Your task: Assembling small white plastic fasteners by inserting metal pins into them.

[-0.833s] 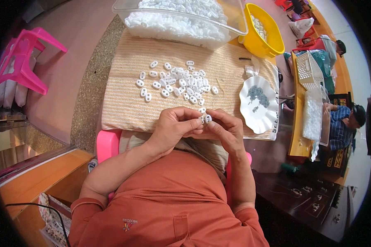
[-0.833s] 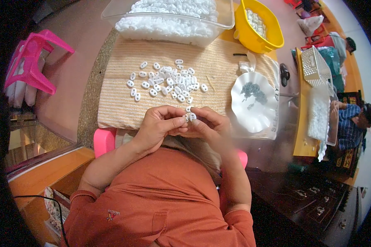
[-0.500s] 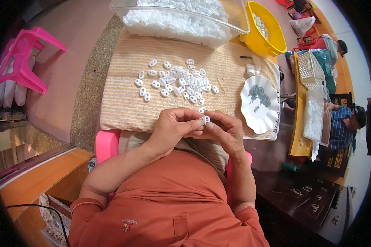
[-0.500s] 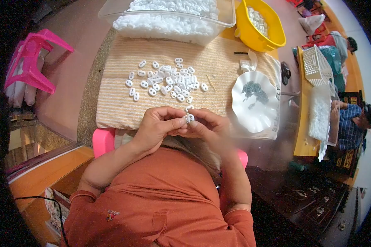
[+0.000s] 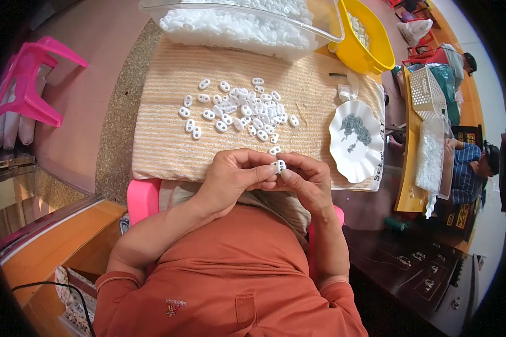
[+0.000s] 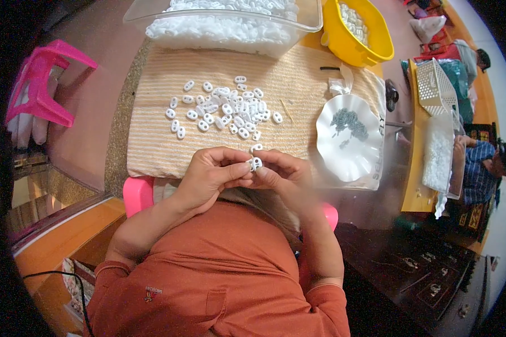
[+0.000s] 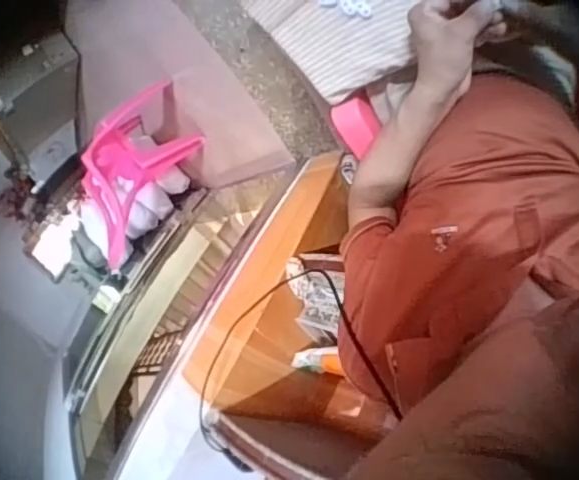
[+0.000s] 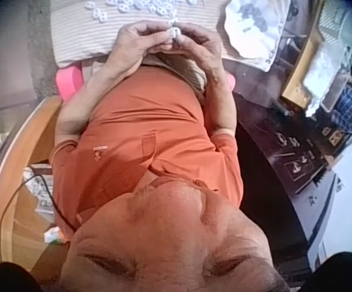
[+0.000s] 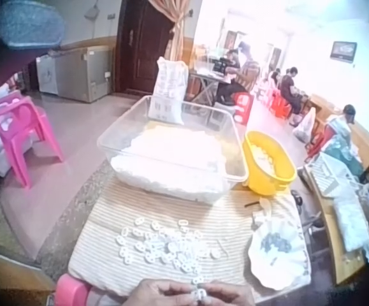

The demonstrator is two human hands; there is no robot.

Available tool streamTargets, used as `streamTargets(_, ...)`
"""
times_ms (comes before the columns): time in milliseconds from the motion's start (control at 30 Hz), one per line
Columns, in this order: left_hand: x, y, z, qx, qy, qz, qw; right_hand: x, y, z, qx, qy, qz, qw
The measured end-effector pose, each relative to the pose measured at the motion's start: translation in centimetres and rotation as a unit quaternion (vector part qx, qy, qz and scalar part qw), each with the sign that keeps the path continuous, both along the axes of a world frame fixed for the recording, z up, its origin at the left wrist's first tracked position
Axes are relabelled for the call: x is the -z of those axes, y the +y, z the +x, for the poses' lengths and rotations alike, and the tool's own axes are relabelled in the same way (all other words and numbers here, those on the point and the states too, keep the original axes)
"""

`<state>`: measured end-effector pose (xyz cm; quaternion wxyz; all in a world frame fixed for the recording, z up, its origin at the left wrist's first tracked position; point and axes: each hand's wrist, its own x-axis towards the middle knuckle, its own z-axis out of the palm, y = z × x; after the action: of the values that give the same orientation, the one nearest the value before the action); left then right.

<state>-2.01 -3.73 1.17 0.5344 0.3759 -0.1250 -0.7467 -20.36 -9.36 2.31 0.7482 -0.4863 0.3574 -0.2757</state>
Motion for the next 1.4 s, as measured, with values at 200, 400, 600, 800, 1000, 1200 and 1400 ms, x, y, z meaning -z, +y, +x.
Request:
streamTargets(200, -0.28, -0.04, 0.12, 0.006, 0.006, 0.012, 1.000, 0.21, -0.06, -0.09, 0.002, -0.013, 0.021, 1.000)
streamTargets(400, -0.18, -0.01, 0.10, 0.008, 0.030, 0.012, 0.999, 0.47, 0.02, -0.07, 0.002, -0.040, 0.052, 0.998)
streamTargets(600, -0.02, -0.09, 0.12, 0.011, 0.036, 0.017, 0.999, 0.67, 0.02, -0.16, 0.001, -0.038, 0.054, 0.998)
streamTargets(800, 0.03, -0.14, 0.24, 0.016, 0.039, 0.026, 0.999, 0.37, 0.14, -0.07, 0.012, -0.024, 0.060, 0.998)
streamTargets(1000, -0.15, -0.13, 0.32, 0.018, 0.036, 0.034, 0.999, 0.08, 0.29, 0.42, 0.034, -0.015, 0.049, 0.998)
streamTargets(1200, 0.08, -0.06, 0.23, 0.020, 0.030, 0.038, 0.999, 0.33, 0.21, 0.18, 0.022, -0.031, 0.031, 0.999)
streamTargets(1400, 0.01, -0.01, 0.12, 0.026, 0.019, 0.026, 0.999, 0.14, 0.22, -0.06, 0.007, -0.045, 0.041, 0.998)
